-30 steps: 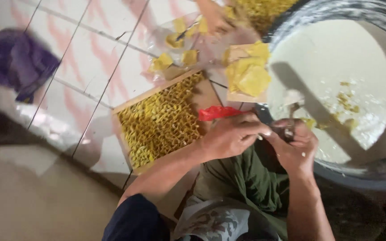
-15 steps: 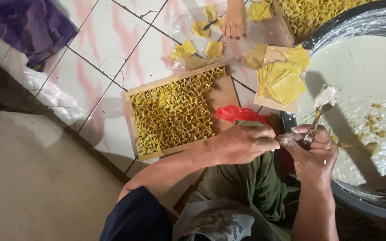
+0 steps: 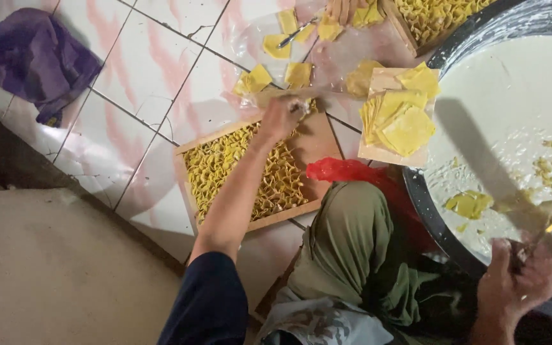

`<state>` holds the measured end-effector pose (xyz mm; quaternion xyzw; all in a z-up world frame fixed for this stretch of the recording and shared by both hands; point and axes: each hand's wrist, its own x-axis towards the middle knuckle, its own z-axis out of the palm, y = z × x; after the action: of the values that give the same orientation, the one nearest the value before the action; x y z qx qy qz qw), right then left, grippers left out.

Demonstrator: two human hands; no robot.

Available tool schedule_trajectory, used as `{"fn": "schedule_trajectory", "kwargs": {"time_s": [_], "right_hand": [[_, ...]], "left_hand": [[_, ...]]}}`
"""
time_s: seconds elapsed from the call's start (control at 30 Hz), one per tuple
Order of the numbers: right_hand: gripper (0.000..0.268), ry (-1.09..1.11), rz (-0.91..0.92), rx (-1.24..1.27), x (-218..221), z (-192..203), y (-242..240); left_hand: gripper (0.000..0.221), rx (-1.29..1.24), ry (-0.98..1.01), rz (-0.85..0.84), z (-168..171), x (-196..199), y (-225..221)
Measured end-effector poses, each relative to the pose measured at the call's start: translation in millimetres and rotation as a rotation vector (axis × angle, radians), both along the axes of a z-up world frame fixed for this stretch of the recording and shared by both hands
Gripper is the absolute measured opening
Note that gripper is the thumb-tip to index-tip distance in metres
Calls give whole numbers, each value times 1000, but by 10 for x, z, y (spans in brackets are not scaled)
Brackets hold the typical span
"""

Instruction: The person scoops a white paste from a large bowl with a spoon and places it onto small yellow dough squares. They fold each square into a dumpling shape and place the finished pieces into a wooden tray. The process repeats continuously.

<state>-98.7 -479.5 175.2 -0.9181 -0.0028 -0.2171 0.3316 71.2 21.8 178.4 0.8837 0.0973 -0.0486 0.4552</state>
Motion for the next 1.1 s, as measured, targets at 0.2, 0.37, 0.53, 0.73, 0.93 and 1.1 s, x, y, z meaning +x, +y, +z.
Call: {"fn": "schedule_trajectory", "kwargs": {"time_s": [0.2,0.37,0.53,0.73,0.93,1.1], "right_hand": [[12,44,-93,73,-104,-204,67],[12,97,-142,159,-135,-145,134],[9,108,-158,135,-73,-55,198],[20,34,-102,25,12,-101,176],[14,-55,40,329,119,11,248],[21,-35,-2,196,107,-6,231]], "left_hand": [[24,-66,455,309,-1120,216,-93],[39,606,557,-385,-2136,452,274],[35,-858,415,850,-1847,265,227],[43,577,449,-277,-881,221,-79],[21,168,-630,-60,338,58,-729],[31,471,-326,-897,871,70,-1442]]}}
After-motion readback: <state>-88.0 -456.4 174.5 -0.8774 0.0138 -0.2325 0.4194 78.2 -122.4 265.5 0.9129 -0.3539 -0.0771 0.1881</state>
